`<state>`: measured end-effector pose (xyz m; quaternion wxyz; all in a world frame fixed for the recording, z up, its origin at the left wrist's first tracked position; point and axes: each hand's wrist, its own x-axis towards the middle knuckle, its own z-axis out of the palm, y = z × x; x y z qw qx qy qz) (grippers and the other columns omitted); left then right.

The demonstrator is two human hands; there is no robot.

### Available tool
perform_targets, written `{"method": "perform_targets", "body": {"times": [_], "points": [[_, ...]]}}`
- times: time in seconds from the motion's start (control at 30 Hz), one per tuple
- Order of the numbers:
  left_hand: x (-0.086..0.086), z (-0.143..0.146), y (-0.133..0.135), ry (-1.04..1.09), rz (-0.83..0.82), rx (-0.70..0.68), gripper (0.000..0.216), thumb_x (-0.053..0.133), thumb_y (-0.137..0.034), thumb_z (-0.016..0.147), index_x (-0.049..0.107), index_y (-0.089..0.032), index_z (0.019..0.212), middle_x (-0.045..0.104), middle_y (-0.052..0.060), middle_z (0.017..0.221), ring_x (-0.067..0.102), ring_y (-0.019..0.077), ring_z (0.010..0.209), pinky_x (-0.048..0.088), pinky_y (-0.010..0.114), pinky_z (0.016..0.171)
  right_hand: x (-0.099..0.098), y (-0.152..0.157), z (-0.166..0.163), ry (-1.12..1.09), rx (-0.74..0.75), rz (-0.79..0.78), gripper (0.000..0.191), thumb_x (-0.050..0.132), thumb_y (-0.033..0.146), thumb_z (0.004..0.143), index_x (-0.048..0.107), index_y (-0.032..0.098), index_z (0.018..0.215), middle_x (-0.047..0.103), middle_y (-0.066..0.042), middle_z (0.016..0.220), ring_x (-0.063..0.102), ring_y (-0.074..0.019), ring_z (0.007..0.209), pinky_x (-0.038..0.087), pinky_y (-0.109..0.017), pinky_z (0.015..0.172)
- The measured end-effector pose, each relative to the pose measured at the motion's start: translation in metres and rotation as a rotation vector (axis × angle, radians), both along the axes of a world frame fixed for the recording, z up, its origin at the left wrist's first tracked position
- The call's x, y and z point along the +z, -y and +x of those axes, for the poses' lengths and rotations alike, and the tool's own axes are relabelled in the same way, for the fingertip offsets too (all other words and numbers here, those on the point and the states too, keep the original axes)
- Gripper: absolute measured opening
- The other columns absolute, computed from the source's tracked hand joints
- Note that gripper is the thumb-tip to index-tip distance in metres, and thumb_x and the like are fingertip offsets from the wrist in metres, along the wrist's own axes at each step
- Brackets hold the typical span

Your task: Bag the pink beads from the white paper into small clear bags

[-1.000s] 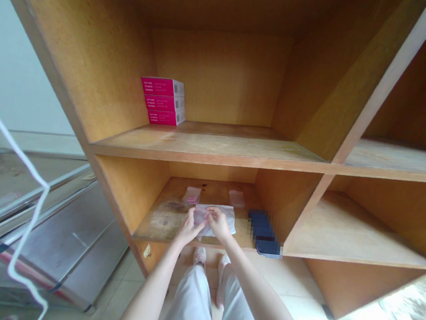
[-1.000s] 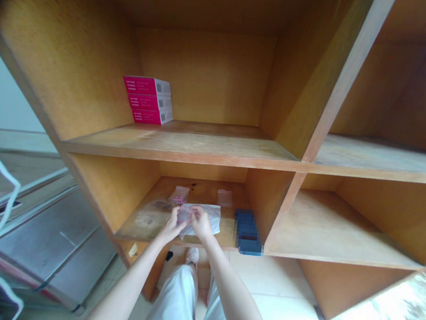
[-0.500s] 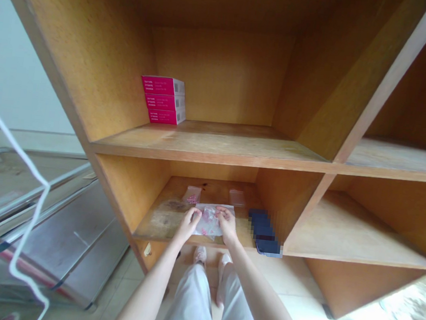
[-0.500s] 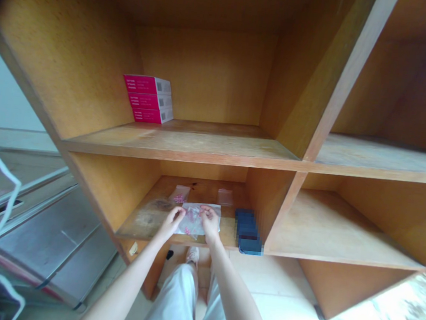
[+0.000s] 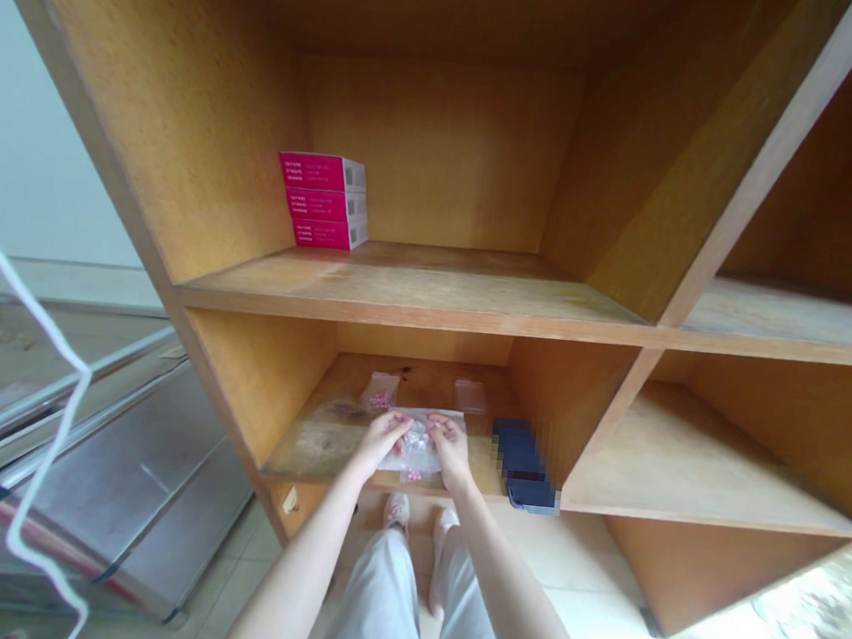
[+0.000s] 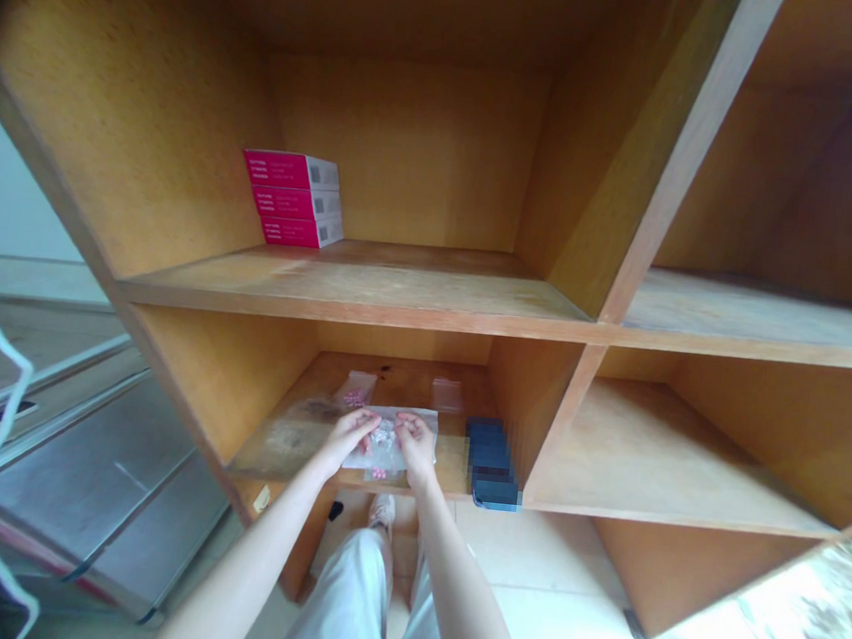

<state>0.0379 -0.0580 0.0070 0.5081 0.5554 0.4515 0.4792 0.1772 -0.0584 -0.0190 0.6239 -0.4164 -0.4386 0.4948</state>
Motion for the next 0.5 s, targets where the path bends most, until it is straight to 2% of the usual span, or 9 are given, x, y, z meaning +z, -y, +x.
{"method": "perform_targets", "body": {"times": [0.17, 0.5], "points": [[-0.008, -0.002, 0.004, 0.023, -0.021, -0.003, 0.035, 0.058, -0.047, 0.067, 0.055, -0.014, 0.077, 0.053, -0.004, 0.051, 0.046, 0.0065, 0.038, 0.038, 0.018, 0.039, 0.004, 0.003, 0.0, 0.005, 0.008, 0.011, 0.027, 0.057, 0.034, 0.065, 0.058, 0.017, 0.085, 0.058, -0.001, 0.068, 0.048, -0.0109, 0.054, 0.037, -0.021, 0.05], [-0.006, -0.007, 0.011, 0.077, -0.027, 0.032, 0.034, 0.059, -0.047, 0.066, 0.056, -0.013, 0.073, 0.06, 0.001, 0.062, 0.051, 0.0074, 0.045, 0.042, 0.02, 0.047, 0.005, 0.003, 0.001, 0.027, 0.008, 0.001, 0.027, 0.056, 0.036, 0.067, 0.057, 0.016, 0.086, 0.058, -0.002, 0.069, 0.05, -0.0115, 0.054, 0.038, -0.022, 0.05]]}}
